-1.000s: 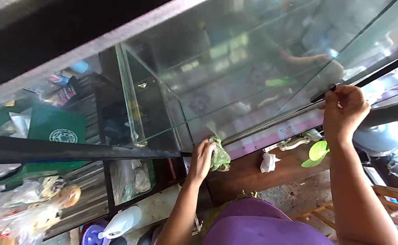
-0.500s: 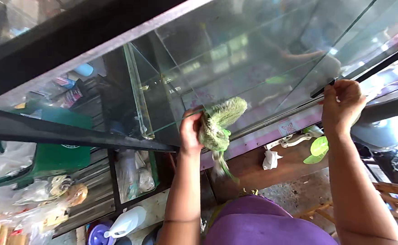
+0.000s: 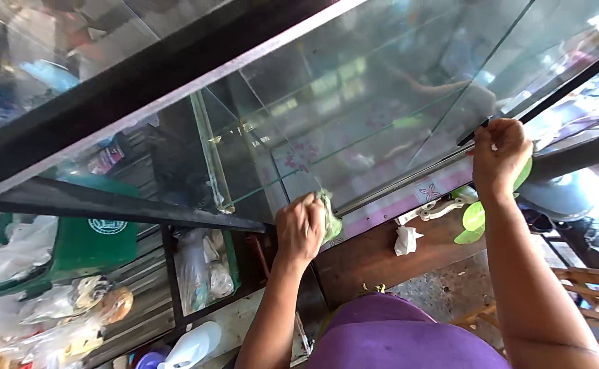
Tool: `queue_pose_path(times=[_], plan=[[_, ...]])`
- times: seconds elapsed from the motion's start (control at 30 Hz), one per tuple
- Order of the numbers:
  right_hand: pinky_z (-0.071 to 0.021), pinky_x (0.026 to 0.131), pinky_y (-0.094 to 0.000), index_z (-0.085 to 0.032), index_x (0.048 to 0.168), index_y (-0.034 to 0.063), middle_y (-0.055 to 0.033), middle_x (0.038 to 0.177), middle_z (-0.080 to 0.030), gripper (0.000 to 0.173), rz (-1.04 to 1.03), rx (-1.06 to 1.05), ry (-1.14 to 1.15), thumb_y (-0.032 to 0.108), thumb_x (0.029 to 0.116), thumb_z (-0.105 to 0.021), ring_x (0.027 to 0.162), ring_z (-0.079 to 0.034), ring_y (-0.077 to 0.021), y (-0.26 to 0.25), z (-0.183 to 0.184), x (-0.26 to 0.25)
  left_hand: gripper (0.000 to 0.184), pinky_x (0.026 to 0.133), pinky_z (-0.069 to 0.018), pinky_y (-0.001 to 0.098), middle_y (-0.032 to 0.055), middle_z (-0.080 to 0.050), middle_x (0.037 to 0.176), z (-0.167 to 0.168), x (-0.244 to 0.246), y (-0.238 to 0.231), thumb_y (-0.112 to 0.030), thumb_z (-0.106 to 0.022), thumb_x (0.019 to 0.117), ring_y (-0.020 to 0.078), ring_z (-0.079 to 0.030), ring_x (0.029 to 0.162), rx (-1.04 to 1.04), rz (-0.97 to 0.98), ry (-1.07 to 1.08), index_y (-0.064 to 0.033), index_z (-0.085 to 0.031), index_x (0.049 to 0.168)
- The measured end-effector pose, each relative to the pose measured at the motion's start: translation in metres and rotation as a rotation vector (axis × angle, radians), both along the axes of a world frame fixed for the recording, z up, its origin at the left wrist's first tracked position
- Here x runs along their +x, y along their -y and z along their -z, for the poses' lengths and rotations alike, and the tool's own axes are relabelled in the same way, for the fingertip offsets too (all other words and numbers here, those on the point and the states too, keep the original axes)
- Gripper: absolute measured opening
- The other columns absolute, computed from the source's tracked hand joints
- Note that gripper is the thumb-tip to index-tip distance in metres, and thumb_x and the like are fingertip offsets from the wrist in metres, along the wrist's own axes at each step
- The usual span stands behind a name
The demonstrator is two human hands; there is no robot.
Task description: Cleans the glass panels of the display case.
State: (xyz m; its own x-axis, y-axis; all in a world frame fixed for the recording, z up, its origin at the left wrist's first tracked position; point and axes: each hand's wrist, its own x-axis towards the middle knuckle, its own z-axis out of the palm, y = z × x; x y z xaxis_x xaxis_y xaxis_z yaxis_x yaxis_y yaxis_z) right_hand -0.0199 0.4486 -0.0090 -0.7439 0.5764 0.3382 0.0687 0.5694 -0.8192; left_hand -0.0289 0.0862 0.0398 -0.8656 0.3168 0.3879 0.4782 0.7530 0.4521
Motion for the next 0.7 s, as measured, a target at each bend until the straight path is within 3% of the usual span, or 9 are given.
queue_pose_path(times=[0.07, 0.17, 0.27, 0.37, 0.4, 0.47, 0.6, 0.7], plan=[[-0.0592, 0.074, -0.0421, -0.057, 0.125, -0.002, -0.0176, 0.107, -0.066, 0.033, -0.012, 0.003, 0.029, 0.026, 0.1064, -0.053, 0.082, -0.068, -0.0222, 0.001, -0.002, 0.003, 0.047, 0.056, -0.0485, 0.0399, 0.0074, -0.058, 0.06, 0.006, 0.02, 0.009, -0.03, -0.038, 0.1026, 0.0203, -0.061, 0.057, 0.002, 0.049, 0.095, -0.0052, -0.065, 0.073], [-0.0554, 0.094, -0.0473, -0.052, 0.135, -0.0031, -0.0218, 0.122, -0.064, 0.042, -0.057, -0.002, 0.085, 0.026, 0.1053, -0.054, 0.108, -0.067, -0.0285, 0.006, -0.004, 0.014, 0.052, 0.067, -0.0573, 0.0311, 0.0019, -0.071, 0.076, 0.025, 0.037, 0.022, -0.054, -0.057, 0.0961, 0.0078, -0.069, 0.071, 0.177, 0.134, 0.297, -0.0049, -0.074, 0.091], [-0.0546, 0.097, -0.0482, -0.051, 0.138, -0.0008, -0.0221, 0.128, -0.062, 0.044, -0.053, -0.056, 0.1, 0.026, 0.1039, -0.057, 0.115, -0.065, -0.0293, 0.004, 0.008, 0.028, 0.045, 0.074, -0.0585, 0.023, 0.0022, -0.071, 0.091, 0.037, 0.045, 0.032, -0.038, -0.068, 0.0898, 0.0019, -0.068, 0.081, 0.414, 0.126, 0.388, 0.0011, -0.066, 0.112], [-0.0571, 0.092, -0.05, -0.048, 0.142, 0.0014, -0.0212, 0.135, -0.059, 0.047, 0.033, -0.21, 0.099, 0.026, 0.1029, -0.059, 0.116, -0.065, -0.0307, -0.015, 0.011, 0.036, 0.068, 0.093, -0.0546, 0.0319, 0.0155, -0.064, 0.123, 0.044, 0.039, 0.036, -0.032, -0.065, 0.0907, 0.0147, -0.063, 0.11, 0.488, 0.101, 0.305, 0.0072, -0.045, 0.142], [-0.0576, 0.09, -0.0497, -0.047, 0.143, 0.0007, -0.0216, 0.136, -0.058, 0.047, 0.069, -0.244, 0.081, 0.023, 0.1031, -0.058, 0.115, -0.065, -0.031, -0.024, 0.009, 0.036, 0.072, 0.103, -0.0506, 0.037, 0.0209, -0.06, 0.135, 0.046, 0.038, 0.033, -0.031, -0.063, 0.0914, 0.021, -0.059, 0.123, 0.463, 0.088, 0.26, 0.0079, -0.04, 0.148], [-0.0579, 0.088, -0.0478, -0.044, 0.145, 0.0001, -0.0217, 0.139, -0.056, 0.048, 0.114, -0.276, 0.053, 0.02, 0.1036, -0.056, 0.115, -0.064, -0.0301, -0.041, 0.002, 0.031, 0.071, 0.114, -0.0436, 0.0421, 0.0259, -0.053, 0.146, 0.045, 0.037, 0.019, -0.027, -0.059, 0.0932, 0.0288, -0.051, 0.138, 0.416, 0.069, 0.161, 0.0082, -0.038, 0.151], [-0.0555, 0.094, -0.049, -0.045, 0.147, 0.0011, -0.0204, 0.142, -0.055, 0.045, 0.096, -0.236, 0.066, 0.019, 0.106, -0.049, 0.119, -0.062, -0.0288, -0.085, -0.007, 0.012, 0.072, 0.116, -0.042, 0.0397, 0.0265, -0.043, 0.155, 0.044, 0.033, -0.02, -0.025, -0.059, 0.0955, 0.0277, -0.048, 0.142, 0.455, 0.021, 0.096, 0.0048, -0.033, 0.156], [-0.0557, 0.097, -0.0471, -0.044, 0.15, 0.0013, -0.0194, 0.143, -0.056, 0.047, 0.119, -0.21, 0.059, 0.016, 0.1054, -0.049, 0.123, -0.061, -0.0277, -0.119, 0.002, 0.0, 0.076, 0.112, -0.0466, 0.0438, 0.0271, -0.047, 0.153, 0.045, 0.029, -0.056, -0.024, -0.062, 0.0945, 0.0306, -0.053, 0.138, 0.505, -0.04, 0.159, 0.0067, -0.03, 0.156]])
